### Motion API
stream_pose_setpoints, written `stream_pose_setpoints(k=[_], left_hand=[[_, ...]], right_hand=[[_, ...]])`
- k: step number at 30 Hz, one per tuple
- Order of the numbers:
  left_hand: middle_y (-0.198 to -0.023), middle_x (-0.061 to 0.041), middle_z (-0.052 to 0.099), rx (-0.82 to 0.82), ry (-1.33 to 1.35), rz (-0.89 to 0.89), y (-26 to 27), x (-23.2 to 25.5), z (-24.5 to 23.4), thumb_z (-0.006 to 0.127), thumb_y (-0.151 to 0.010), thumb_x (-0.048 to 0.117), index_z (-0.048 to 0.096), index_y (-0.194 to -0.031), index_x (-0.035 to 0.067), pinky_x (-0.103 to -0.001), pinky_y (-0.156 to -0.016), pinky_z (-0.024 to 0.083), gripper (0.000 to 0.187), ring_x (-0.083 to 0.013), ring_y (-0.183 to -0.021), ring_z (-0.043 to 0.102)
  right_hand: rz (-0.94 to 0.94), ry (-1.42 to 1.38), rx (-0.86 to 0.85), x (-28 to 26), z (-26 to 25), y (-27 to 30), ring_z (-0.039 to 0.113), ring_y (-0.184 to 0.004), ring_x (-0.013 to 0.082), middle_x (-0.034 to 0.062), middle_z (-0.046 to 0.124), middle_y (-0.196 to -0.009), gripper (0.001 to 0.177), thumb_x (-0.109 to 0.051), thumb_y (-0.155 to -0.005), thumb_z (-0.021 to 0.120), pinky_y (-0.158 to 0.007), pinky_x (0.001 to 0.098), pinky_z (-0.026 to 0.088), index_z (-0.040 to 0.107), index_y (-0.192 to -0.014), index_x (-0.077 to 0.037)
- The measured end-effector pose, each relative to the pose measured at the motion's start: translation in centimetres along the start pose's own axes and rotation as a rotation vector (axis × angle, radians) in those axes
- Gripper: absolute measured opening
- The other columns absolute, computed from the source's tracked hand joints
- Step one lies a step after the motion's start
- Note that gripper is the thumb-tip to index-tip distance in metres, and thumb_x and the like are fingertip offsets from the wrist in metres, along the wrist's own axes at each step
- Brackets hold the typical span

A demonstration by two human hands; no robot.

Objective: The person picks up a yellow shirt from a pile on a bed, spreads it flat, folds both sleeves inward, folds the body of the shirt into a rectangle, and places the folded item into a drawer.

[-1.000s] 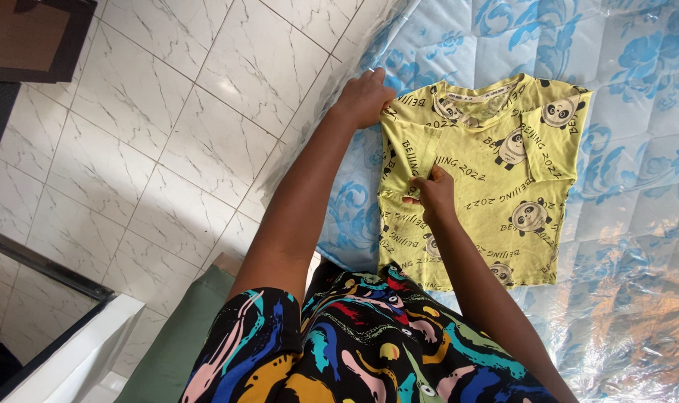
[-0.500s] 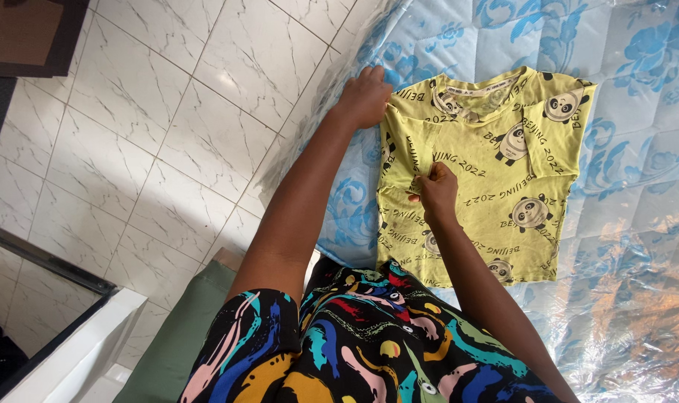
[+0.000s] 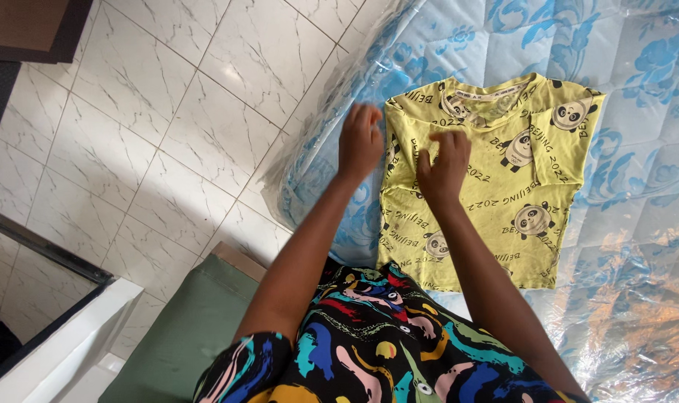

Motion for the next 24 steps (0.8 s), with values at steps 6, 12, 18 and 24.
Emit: stream_pose_setpoints(k=[6,12,18,24], left_hand=[[-0.109,-0.016,0.052,-0.087,-0.006,0.249,9.5,1.5,0.4,0.071,-0.073,-0.001,0.052,-0.112,0.005,-0.044,-0.078,0.045,0.044,-0.0325,-0.102,0.056],[-0.113,-0.012,0.055,-0.185,-0.347,0.395,11.5,0.5,2.9,0.073,-0.079,-0.001,0.058,-0.108,0.009,-0.044,-0.086,0.043,0.034,-0.0290,-0.105,0.056],[-0.109,-0.013,0.058,-0.037,-0.290,0.389,11.0,-0.9,2.2,0.071,-0.082,0.001,0.059,-0.109,0.004,-0.043,-0.087,0.045,0.030,-0.0304,-0.103,0.057],[-0.103,-0.013,0.057,-0.056,-0.292,0.306,12.1,-1.6,1.2,0.070,-0.088,0.003,0.057,-0.108,0.004,-0.044,-0.086,0.044,0.024,-0.0306,-0.097,0.056]], right_hand=[[-0.181,-0.037,-0.125,-1.7,3.6,-7.4,0.057,-0.103,0.0314,0.0088,0.063,-0.105,0.017,-0.014,-0.086,0.077,-0.087,0.0455,0.044,0.071,-0.101,-0.008],[0.041,0.224,-0.563,0.2,9.2,-11.2,0.066,-0.089,0.0296,0.0104,0.072,-0.089,0.016,-0.024,-0.080,0.083,-0.084,0.0492,0.048,0.077,-0.085,-0.011],[0.141,0.001,-0.576,3.1,10.5,-11.8,0.072,-0.078,0.0245,0.0103,0.077,-0.091,0.018,-0.019,-0.077,0.087,-0.072,0.0417,0.056,0.079,-0.090,-0.010],[0.306,-0.234,-0.556,1.2,8.1,-11.6,0.067,-0.060,0.0136,0.0061,0.074,-0.078,0.017,-0.007,-0.076,0.081,-0.054,0.0317,0.052,0.078,-0.093,-0.008]])
Point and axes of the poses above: each hand's wrist, its own y-axis away from the middle knuckle, its own z-axis out of the palm, x = y × z, the point moved 4 cm from there along -y, towards the middle knuckle
